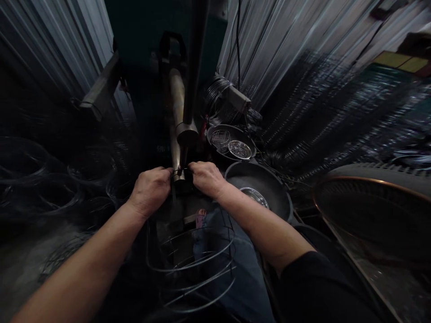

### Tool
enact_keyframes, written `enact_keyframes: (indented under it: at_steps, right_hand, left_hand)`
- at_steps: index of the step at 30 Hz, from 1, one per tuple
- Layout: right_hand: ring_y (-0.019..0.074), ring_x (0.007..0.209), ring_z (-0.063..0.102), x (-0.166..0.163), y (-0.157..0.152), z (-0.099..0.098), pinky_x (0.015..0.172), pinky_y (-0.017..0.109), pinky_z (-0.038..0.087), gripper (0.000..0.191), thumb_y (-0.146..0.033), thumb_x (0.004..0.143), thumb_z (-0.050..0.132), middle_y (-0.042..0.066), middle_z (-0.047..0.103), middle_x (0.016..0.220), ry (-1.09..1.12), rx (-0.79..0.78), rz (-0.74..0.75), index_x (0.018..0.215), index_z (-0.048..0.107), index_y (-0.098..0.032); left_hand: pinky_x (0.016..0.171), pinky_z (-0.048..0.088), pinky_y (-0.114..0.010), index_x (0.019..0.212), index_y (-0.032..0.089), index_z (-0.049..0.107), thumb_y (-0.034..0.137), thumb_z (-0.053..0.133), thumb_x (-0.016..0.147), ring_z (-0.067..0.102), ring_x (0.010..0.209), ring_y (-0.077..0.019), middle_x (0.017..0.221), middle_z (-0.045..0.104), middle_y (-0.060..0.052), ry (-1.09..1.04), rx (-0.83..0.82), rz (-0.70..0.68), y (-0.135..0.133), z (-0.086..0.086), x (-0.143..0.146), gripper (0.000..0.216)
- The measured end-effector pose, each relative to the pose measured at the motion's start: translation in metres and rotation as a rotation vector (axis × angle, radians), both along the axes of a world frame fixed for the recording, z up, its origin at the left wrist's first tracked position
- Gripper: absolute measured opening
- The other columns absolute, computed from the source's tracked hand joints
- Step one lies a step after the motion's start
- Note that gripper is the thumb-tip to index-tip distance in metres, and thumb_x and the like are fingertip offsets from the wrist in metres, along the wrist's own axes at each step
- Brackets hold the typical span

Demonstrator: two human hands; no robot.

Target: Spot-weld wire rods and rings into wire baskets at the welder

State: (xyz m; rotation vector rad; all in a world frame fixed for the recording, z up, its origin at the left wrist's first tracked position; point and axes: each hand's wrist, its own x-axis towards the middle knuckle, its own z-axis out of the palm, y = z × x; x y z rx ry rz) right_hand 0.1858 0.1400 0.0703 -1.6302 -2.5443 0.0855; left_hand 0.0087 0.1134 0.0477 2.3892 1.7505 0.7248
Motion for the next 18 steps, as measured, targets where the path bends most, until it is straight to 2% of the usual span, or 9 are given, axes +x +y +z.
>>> enact_keyframes:
  at_steps: [7,11,14,16,18]
  right_hand:
    - [0.0202,0.086,0.063,0.002,0.001,0.003,0.067,0.026,0.041,0.027,-0.018,0.086,0.043,0.008,0.068,0.096,0.002,-0.011,0.022,0.101,0.066,-0.019]
    - [0.0204,0.087,0.063,0.001,0.001,0.002,0.071,0.027,0.042,0.028,-0.019,0.088,0.042,0.009,0.069,0.096,0.009,-0.005,0.031,0.101,0.067,-0.018]
    - [0.0215,0.089,0.064,0.001,0.003,0.001,0.075,0.028,0.043,0.027,-0.022,0.089,0.044,0.010,0.069,0.096,0.056,-0.010,0.038,0.100,0.068,-0.016]
    - [0.0213,0.090,0.063,0.004,0.006,-0.001,0.078,0.028,0.044,0.024,-0.019,0.086,0.048,0.010,0.070,0.095,0.168,-0.037,0.032,0.098,0.069,-0.016]
    - [0.0188,0.088,0.063,0.011,0.008,-0.005,0.079,0.027,0.044,0.021,-0.017,0.081,0.055,0.009,0.070,0.092,0.406,-0.112,0.009,0.096,0.069,-0.014]
  left_hand:
    - [0.080,0.049,-0.031,0.095,0.014,0.071,0.022,0.039,0.085,0.066,0.088,-0.0228,0.093,0.070,-0.013,0.008,-0.022,0.015,-0.002,0.005,0.003,0.035]
    - [0.073,0.049,-0.033,0.094,0.014,0.072,0.024,0.039,0.084,0.066,0.080,-0.0240,0.087,0.069,-0.013,0.044,-0.068,0.020,-0.002,0.009,0.006,0.035]
    - [0.076,0.048,-0.035,0.092,0.016,0.073,0.025,0.041,0.084,0.065,0.083,-0.0251,0.088,0.070,-0.012,0.010,-0.090,0.036,-0.002,0.010,0.006,0.034]
    - [0.081,0.048,-0.035,0.091,0.017,0.073,0.025,0.047,0.081,0.065,0.087,-0.0251,0.091,0.071,-0.012,-0.129,-0.103,0.060,-0.005,0.009,0.003,0.030]
    - [0.079,0.049,-0.033,0.095,0.017,0.073,0.028,0.056,0.077,0.066,0.085,-0.0232,0.090,0.072,-0.010,-0.460,-0.181,0.089,-0.012,0.006,0.000,0.028]
